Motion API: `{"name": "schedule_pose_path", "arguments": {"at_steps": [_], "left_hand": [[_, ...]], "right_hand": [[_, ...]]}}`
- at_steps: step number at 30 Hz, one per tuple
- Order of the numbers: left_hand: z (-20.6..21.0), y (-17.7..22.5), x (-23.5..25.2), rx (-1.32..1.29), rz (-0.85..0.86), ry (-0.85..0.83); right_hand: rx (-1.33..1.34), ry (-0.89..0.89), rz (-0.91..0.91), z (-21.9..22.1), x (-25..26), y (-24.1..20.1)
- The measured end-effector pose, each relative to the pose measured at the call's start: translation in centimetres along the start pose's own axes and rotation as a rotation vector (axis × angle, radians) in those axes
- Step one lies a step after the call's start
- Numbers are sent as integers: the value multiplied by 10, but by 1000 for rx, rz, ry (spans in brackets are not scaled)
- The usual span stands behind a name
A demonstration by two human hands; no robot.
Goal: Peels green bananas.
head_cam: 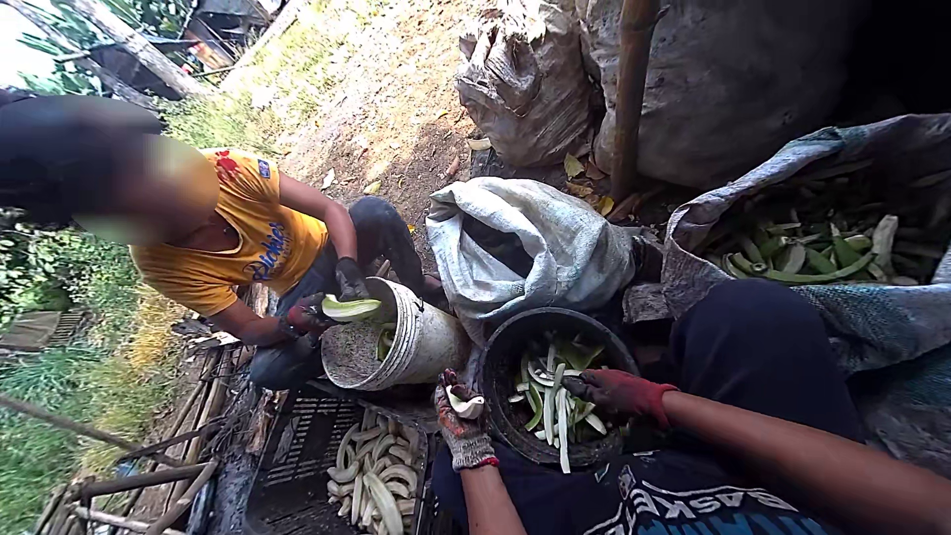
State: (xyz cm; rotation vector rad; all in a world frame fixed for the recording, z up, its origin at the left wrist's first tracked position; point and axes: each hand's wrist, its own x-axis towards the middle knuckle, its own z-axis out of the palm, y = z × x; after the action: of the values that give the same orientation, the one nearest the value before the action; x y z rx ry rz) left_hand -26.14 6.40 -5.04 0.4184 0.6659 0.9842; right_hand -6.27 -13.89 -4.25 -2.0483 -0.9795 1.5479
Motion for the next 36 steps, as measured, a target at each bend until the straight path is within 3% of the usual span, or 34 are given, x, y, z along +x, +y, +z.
{"name": "schedule_pose_path", "arguments": {"at_steps": [3, 6, 8, 13, 15, 18, 23, 27, 32, 36], "left_hand": [[-19, 70, -2, 49, 260, 55], [-6, 123, -31, 446, 565, 405], [-20, 144, -43, 703, 641, 580], [-34, 148, -51, 759, 661, 767], [-45, 138, -37, 740, 654, 651], [-39, 110, -13, 738, 593, 468], [33, 36, 10, 841, 421, 244], [78, -14, 31, 1064, 307, 70], [123, -44, 80, 1333, 249, -148], [142, -65, 127, 1505, 204, -299]], "right_hand": [[-489, 76, 96, -6, -9, -9], [-653, 209, 18, -17, -8, -14], [-726, 222, -57, -27, -8, -14], [-989, -45, -17, -37, -10, 3], [-1033, -83, 2, -49, -14, -11], [-831, 84, -30, -82, -18, -49], [-687, 408, -93, -122, 30, -104], [-668, 411, 13, -151, 93, -134], [-803, 144, 227, -176, 125, -100], [-754, 164, 276, -206, 113, -38]]}}
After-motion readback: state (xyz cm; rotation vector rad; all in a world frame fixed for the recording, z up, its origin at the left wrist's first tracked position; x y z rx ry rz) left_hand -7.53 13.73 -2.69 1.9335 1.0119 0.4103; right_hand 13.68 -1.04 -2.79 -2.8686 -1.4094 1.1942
